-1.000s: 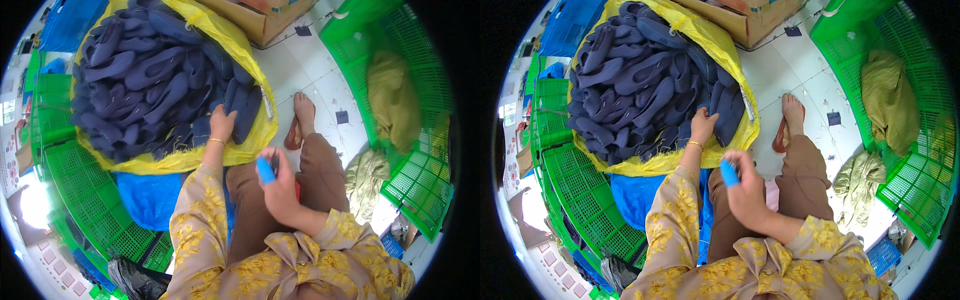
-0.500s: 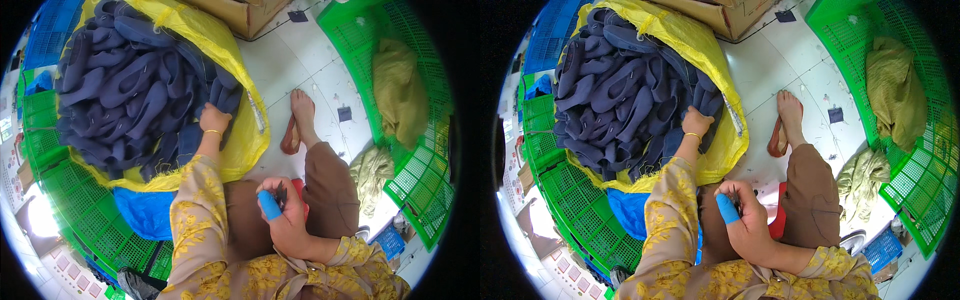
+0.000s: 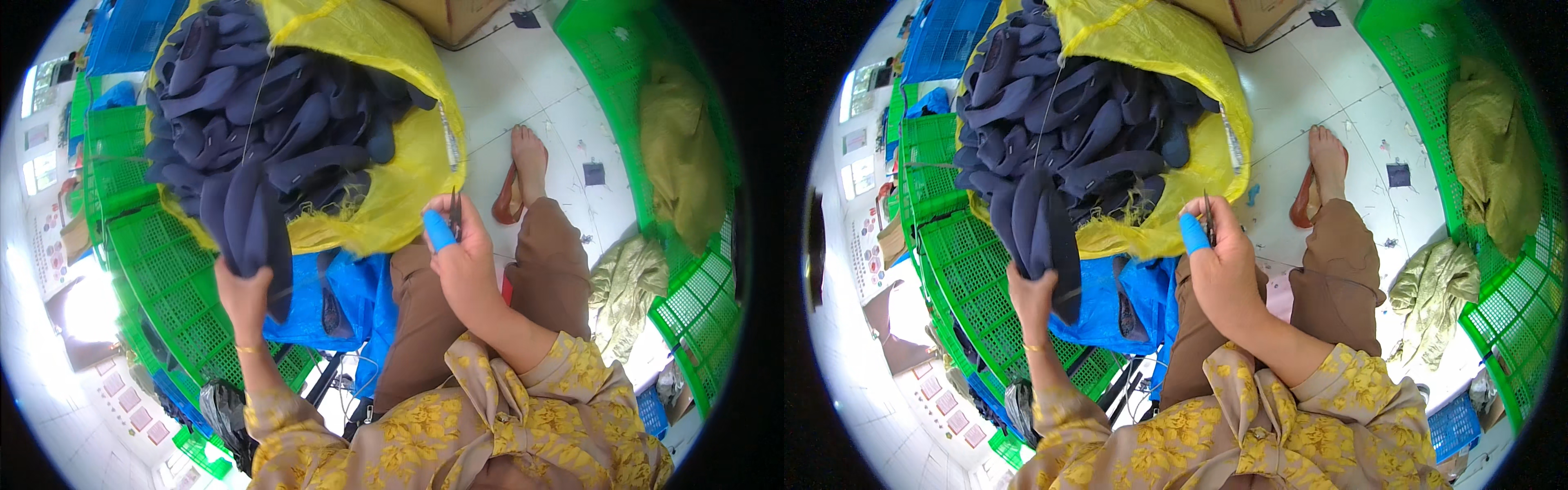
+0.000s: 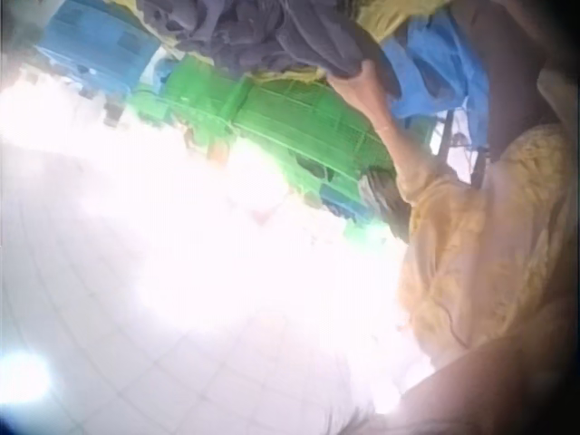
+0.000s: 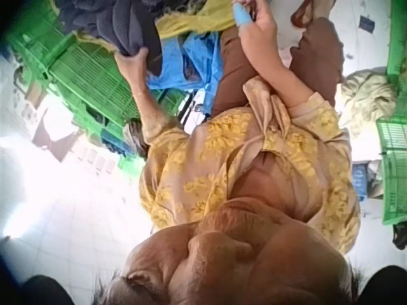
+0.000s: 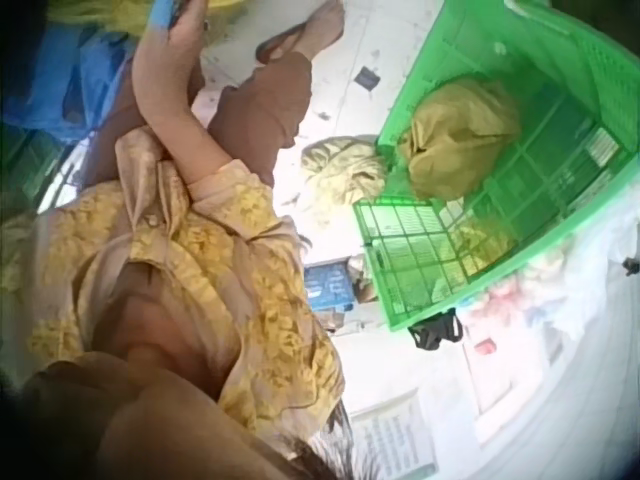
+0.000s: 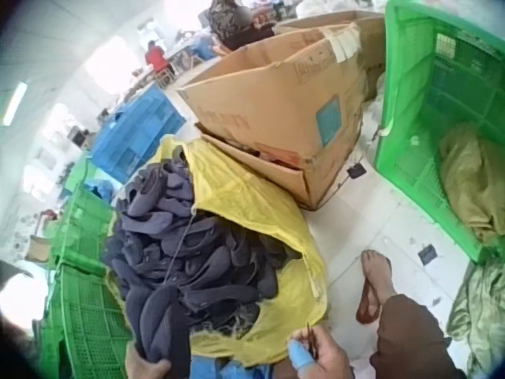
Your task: The person sits on the floor and uses blue-handled scissors to trim loose threads from dark blue slipper uppers. They pick up a slipper from a yellow sack, trim the threads, and place the slipper on a green crate.
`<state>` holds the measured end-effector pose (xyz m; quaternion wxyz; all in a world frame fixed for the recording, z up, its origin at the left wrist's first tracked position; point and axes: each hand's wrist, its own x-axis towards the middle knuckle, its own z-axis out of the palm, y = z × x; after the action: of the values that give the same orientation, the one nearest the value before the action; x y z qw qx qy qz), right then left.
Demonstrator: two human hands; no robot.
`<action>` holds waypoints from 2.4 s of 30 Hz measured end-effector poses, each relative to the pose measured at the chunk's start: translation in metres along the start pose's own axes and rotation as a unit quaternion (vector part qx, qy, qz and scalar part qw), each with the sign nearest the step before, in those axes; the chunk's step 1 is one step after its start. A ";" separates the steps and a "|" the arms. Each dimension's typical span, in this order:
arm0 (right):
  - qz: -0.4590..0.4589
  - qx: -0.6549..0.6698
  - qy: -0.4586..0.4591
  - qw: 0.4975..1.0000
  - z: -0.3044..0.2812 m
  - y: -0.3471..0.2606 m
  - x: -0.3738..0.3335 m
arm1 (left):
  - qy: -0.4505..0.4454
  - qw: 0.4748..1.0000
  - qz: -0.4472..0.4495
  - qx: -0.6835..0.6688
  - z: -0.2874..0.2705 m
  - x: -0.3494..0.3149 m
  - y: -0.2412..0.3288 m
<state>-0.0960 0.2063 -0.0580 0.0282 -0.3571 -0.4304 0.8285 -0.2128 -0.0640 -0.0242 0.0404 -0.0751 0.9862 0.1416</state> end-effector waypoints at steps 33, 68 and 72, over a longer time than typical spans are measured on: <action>-0.001 -0.057 -0.035 0.998 0.093 0.028 0.053 | -0.098 0.930 0.232 0.267 0.183 0.148 -0.039; 0.106 0.046 -0.062 0.991 0.083 0.010 0.048 | -0.022 0.994 -0.100 0.044 -0.051 0.013 -0.176; 0.114 0.034 -0.063 0.991 0.084 0.013 0.046 | -0.136 0.973 -0.170 0.072 0.021 -0.079 -0.242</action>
<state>-0.1782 0.1563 -0.0621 -0.0815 -0.3500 -0.3597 0.8611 -0.0946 -0.2770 -0.1030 0.2026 -0.2189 0.9519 0.0699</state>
